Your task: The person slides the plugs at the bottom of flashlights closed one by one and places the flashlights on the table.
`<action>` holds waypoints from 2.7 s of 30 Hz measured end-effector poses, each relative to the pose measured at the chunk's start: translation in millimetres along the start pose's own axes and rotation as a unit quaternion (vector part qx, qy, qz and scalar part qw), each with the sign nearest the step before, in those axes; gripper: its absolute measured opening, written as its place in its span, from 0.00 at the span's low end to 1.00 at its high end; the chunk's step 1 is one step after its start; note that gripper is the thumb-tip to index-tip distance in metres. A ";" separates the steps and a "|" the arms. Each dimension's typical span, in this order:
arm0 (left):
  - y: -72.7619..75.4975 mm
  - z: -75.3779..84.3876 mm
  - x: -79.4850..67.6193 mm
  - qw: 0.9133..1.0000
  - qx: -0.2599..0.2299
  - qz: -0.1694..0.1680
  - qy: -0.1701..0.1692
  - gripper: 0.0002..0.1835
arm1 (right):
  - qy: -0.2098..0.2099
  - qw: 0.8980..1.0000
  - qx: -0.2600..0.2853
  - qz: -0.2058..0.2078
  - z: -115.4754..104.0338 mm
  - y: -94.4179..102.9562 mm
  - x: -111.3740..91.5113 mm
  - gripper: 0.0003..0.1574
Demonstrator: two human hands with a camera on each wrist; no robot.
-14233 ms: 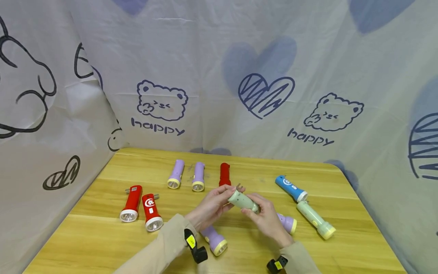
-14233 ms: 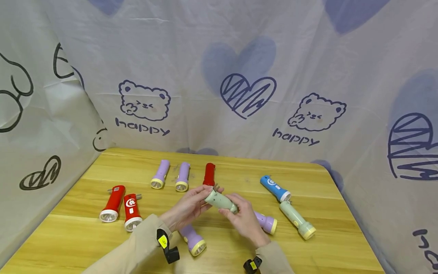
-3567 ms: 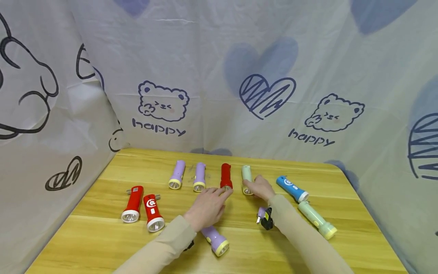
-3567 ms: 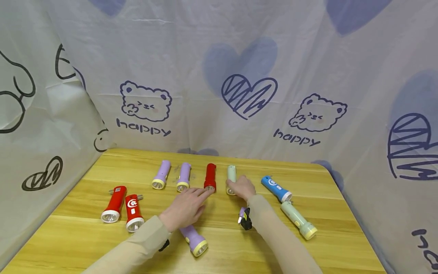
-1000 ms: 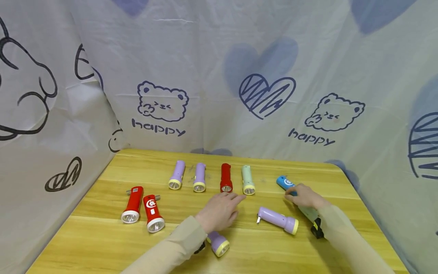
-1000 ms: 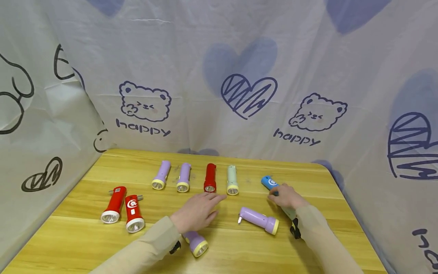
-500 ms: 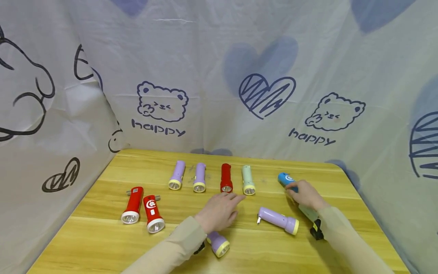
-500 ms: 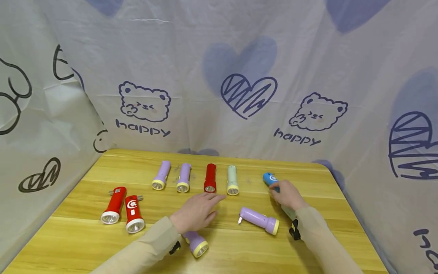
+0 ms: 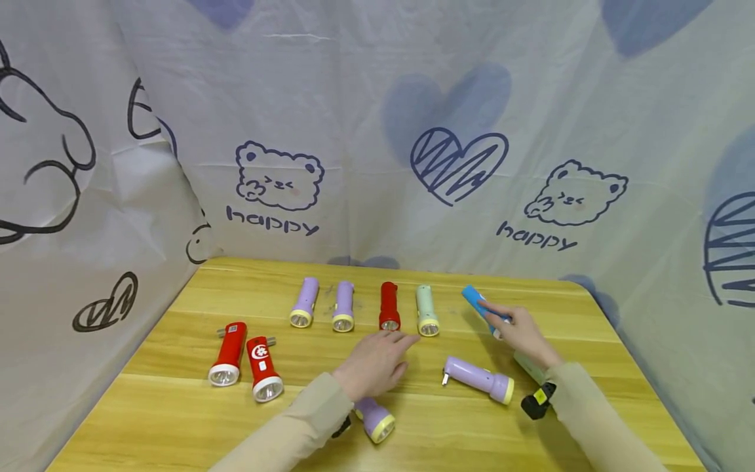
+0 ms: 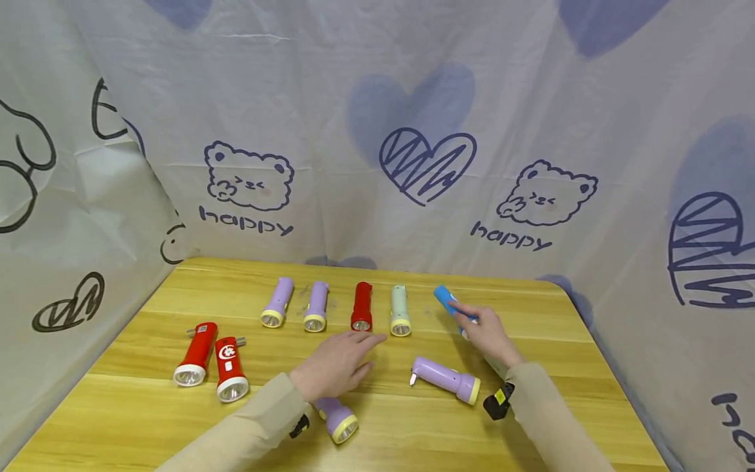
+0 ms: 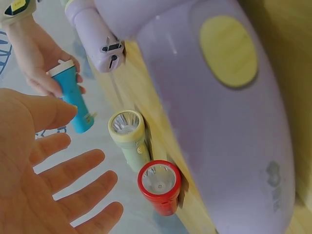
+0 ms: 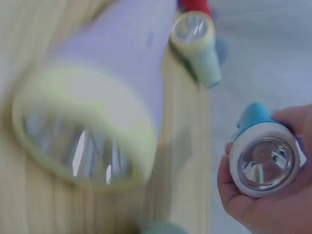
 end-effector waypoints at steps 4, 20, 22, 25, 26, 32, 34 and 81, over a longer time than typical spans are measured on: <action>1.0 -4.1 -0.9 1.000 -0.007 0.002 0.009 0.28 | -0.019 0.997 0.076 0.018 -9.8 -4.3 -3.0 0.36; 12.6 -18.9 -5.3 0.990 -0.134 0.030 0.039 0.23 | -0.094 0.843 0.526 -0.055 -42.5 -61.8 -27.5 0.39; 10.5 -22.8 -5.6 0.982 -0.177 0.027 0.055 0.23 | -0.088 0.830 0.546 -0.069 -47.8 -69.5 -30.4 0.40; 7.5 -27.5 -5.8 0.964 -0.254 0.026 0.073 0.22 | -0.091 0.822 0.557 -0.073 -53.5 -79.0 -34.4 0.39; 6.7 -28.9 -5.7 0.956 -0.283 0.026 0.080 0.22 | -0.095 0.823 0.556 -0.072 -54.8 -81.9 -35.6 0.39; 4.5 -33.0 -1.7 0.904 -0.413 0.026 0.110 0.22 | -0.119 0.849 0.510 -0.067 -57.1 -97.3 -42.5 0.39; 2.9 -32.9 0.6 0.887 -0.447 0.022 0.116 0.23 | -0.112 0.859 0.495 -0.070 -59.1 -100.7 -43.9 0.39; -3.3 -16.7 -6.9 0.550 -0.822 0.028 0.144 0.23 | 0.274 0.945 0.002 0.176 -113.6 -80.1 -62.6 0.26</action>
Point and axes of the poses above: each hand's wrist, its own x-axis towards the middle knuckle, its own y-axis out of the back of the hand, z = x × y, the point moved 9 cm from there along x, towards the middle knuckle, and after that the axes turned 2 degrees about y, right-handed, at the moved point
